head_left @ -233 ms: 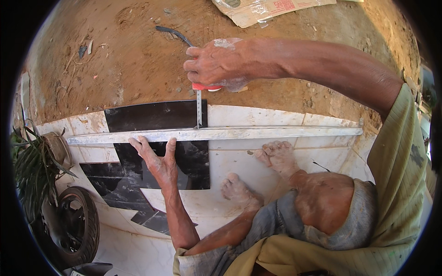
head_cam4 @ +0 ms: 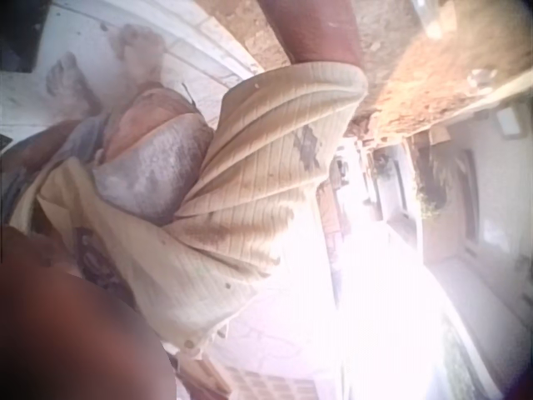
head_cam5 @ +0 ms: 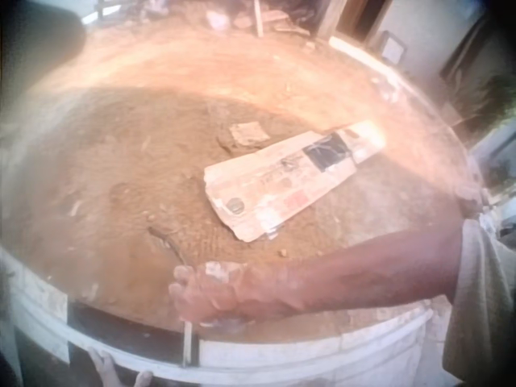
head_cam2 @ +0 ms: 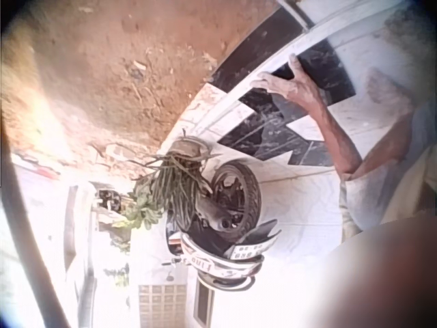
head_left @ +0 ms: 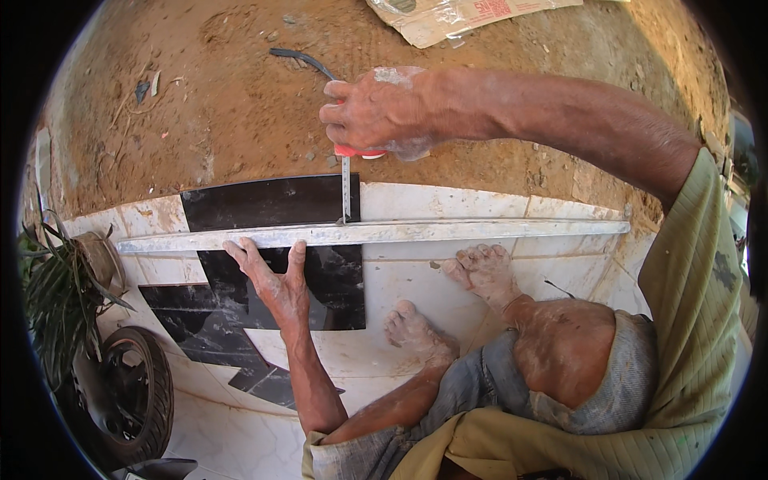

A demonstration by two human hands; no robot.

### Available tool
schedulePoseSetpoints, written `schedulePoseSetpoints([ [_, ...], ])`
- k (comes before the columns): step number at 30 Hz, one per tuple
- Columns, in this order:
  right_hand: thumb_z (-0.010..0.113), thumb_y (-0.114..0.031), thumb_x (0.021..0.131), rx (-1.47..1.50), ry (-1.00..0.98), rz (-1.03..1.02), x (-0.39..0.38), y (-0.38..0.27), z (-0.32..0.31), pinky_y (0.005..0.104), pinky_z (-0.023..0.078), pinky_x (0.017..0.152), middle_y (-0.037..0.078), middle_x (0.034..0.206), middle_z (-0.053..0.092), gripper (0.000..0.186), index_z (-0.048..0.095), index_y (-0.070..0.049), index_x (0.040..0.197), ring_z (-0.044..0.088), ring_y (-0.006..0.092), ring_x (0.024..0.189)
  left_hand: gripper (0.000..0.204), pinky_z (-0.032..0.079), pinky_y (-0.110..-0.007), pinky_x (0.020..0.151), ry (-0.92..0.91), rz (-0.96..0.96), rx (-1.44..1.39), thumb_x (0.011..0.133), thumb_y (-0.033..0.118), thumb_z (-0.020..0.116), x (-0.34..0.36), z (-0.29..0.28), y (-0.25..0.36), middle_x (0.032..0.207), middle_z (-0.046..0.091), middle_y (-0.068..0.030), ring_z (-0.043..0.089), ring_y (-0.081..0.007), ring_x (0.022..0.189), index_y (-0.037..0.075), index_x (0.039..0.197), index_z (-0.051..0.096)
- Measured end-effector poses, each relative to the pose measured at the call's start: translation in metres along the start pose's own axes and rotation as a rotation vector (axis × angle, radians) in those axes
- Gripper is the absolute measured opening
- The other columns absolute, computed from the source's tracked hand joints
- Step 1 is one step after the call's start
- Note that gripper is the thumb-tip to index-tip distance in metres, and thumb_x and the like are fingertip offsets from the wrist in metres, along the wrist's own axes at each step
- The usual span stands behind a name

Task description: The person measures and marks black floor tiles using a tape measure and a straightedge before picking up the tiles and carrying them into a room under renovation.

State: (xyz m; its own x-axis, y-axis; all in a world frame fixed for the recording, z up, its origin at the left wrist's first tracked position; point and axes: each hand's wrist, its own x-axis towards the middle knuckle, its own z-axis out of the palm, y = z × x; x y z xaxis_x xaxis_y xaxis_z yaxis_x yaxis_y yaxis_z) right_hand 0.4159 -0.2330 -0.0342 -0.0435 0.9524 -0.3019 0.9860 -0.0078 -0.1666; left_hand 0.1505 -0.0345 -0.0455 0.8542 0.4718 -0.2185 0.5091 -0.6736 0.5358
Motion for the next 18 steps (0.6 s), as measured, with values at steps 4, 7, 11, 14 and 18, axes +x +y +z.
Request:
schedulePoseSetpoints([
  [4, 0.077, -0.015, 0.068, 0.011, -0.085, -0.035, 0.0, -0.002, -0.01, 0.034, 0.061, 0.068, 0.006, 0.103, 0.054, 0.041, 0.063, -0.004, 0.105, 0.052, 0.0259, 0.108, 0.088, 0.021, -0.05, 0.117, -0.008, -0.02, -0.009, 0.085, 0.03, 0.076, -0.001, -0.002, 0.001, 0.157, 0.009, -0.0316, 0.013, -0.0435, 0.147, -0.006, 0.148, 0.028],
  [7, 0.077, -0.015, 0.068, 0.03, -0.03, -0.031, -0.003, -0.002, -0.008, 0.034, 0.061, 0.068, 0.006, 0.103, 0.054, 0.042, 0.063, -0.004, 0.106, 0.051, 0.0252, 0.109, 0.088, 0.021, -0.051, 0.117, -0.006, -0.028, -0.011, 0.085, 0.03, 0.076, 0.0, -0.002, 0.005, 0.157, 0.008, -0.0314, 0.013, -0.0435, 0.147, -0.006, 0.148, 0.028],
  [11, 0.076, -0.02, 0.07, 0.026, 0.022, -0.02, -0.005, -0.004, -0.003, 0.0364, 0.059, 0.075, 0.006, 0.103, 0.056, 0.036, 0.066, -0.004, 0.101, 0.051, 0.0262, 0.108, 0.088, 0.021, -0.051, 0.117, -0.006, -0.016, 0.005, 0.085, 0.03, 0.076, 0.0, -0.002, 0.004, 0.157, 0.008, -0.0314, 0.013, -0.0434, 0.147, -0.006, 0.148, 0.028],
  [14, 0.076, -0.023, 0.071, 0.018, 0.027, -0.018, -0.005, -0.004, -0.004, 0.0396, 0.057, 0.081, 0.006, 0.105, 0.057, 0.032, 0.069, -0.005, 0.097, 0.052, 0.0276, 0.107, 0.088, 0.021, -0.05, 0.116, -0.004, -0.021, 0.0, 0.084, 0.029, 0.077, -0.001, -0.002, 0.002, 0.157, 0.009, -0.0316, 0.013, -0.0437, 0.147, -0.006, 0.148, 0.028],
  [18, 0.075, -0.015, 0.07, 0.025, 0.074, -0.034, -0.005, -0.003, 0.008, 0.0323, 0.06, 0.074, 0.006, 0.103, 0.054, 0.041, 0.062, -0.003, 0.107, 0.051, 0.025, 0.111, 0.088, 0.022, -0.05, 0.116, -0.001, 0.013, 0.027, 0.084, 0.029, 0.077, 0.0, -0.001, 0.002, 0.157, 0.009, -0.0321, 0.014, -0.0445, 0.146, -0.006, 0.148, 0.028],
])
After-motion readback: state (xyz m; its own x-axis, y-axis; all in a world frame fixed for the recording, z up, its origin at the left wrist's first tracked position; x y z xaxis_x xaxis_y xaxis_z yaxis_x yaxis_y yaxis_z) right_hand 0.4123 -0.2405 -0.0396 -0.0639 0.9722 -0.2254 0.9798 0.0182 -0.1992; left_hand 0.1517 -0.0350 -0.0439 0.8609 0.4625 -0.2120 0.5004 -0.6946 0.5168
